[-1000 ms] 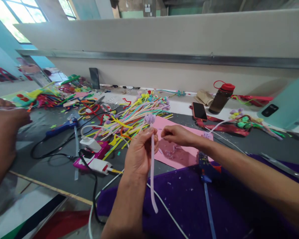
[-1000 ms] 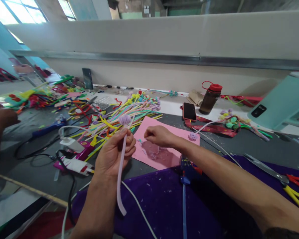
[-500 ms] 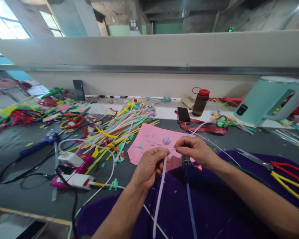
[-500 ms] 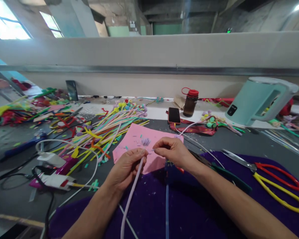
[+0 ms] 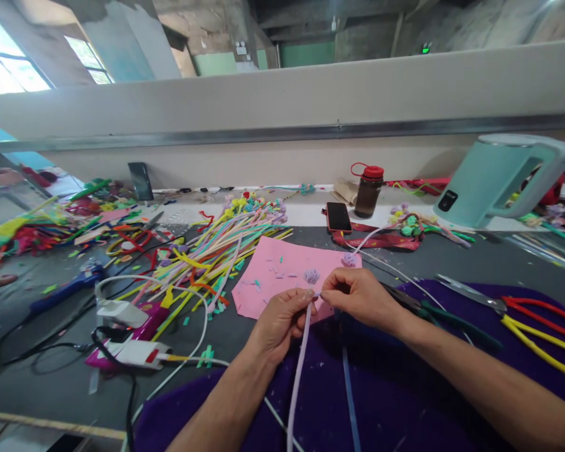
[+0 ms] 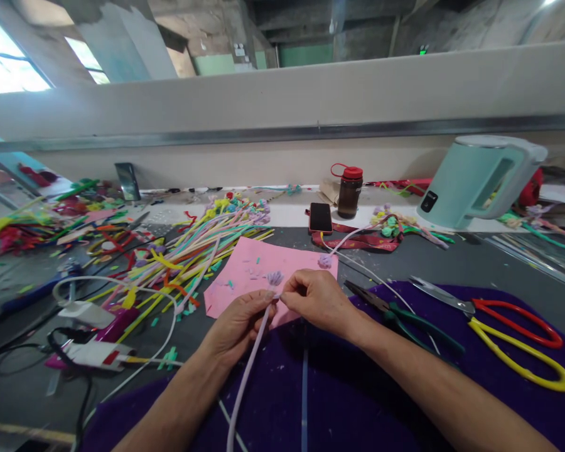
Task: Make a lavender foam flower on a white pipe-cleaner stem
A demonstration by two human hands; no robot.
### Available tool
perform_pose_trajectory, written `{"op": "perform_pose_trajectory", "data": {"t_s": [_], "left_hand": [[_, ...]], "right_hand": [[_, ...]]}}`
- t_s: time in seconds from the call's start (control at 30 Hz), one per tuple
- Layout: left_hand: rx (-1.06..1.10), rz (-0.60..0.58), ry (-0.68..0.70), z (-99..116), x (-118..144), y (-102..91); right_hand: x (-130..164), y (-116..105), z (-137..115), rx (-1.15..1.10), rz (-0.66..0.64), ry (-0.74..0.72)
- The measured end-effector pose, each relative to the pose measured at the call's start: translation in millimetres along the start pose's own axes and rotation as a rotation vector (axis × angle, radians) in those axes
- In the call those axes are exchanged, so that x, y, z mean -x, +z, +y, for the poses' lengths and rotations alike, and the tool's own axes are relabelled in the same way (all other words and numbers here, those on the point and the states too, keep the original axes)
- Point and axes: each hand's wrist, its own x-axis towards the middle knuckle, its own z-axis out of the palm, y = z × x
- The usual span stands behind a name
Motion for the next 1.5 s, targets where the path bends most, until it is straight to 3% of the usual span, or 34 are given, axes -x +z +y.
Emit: {"op": "perform_pose_trajectory", "data": {"t_s": [0.2, 0.33, 0.5, 0.63, 0.77, 0.97, 1.07, 1.17, 1.3, 1.4, 1.5], "left_hand": [[-0.012, -0.007, -0.003, -1, 0, 0.2], [0.025, 0.000, 0.003, -1, 0, 1.0], [0.125, 0.005, -0.039, 0, 0, 0.8], [0.176, 0.005, -0.038, 2, 1, 2.4], [0.194, -0.008, -0.028, 3, 3, 3.8], [0.205, -0.056, -0.032, 1, 6, 4.9], [0.221, -0.054, -0.025, 1, 6, 5.6], [0.252, -0.033, -0.035, 2, 6, 6.0], [0.285, -0.018, -0.061, 3, 5, 6.4], [0.264, -0.023, -0.074, 2, 5, 6.3], [0.241, -0.032, -0.081, 0, 4, 5.6]], "right_hand": [[0, 2, 1, 0.018, 0.032, -0.026], [1, 4, 1, -0.147, -0.012, -0.040], [-1, 6, 5, -0.484, -0.129, 0.109], [-3, 9, 11, -0.687, -0.135, 0.232], [-3, 12, 12, -0.821, -0.145, 0.290], [-2, 11, 12, -0.909, -0.267, 0.301], [-2, 8, 11, -0.876, -0.290, 0.294], [-1, 4, 7, -0.674, -0.187, 0.212], [3, -1, 3, -0.290, 0.070, -0.043], [5, 0, 2, -0.094, 0.103, -0.244], [6, 3, 2, 0.025, 0.090, -0.330]]}}
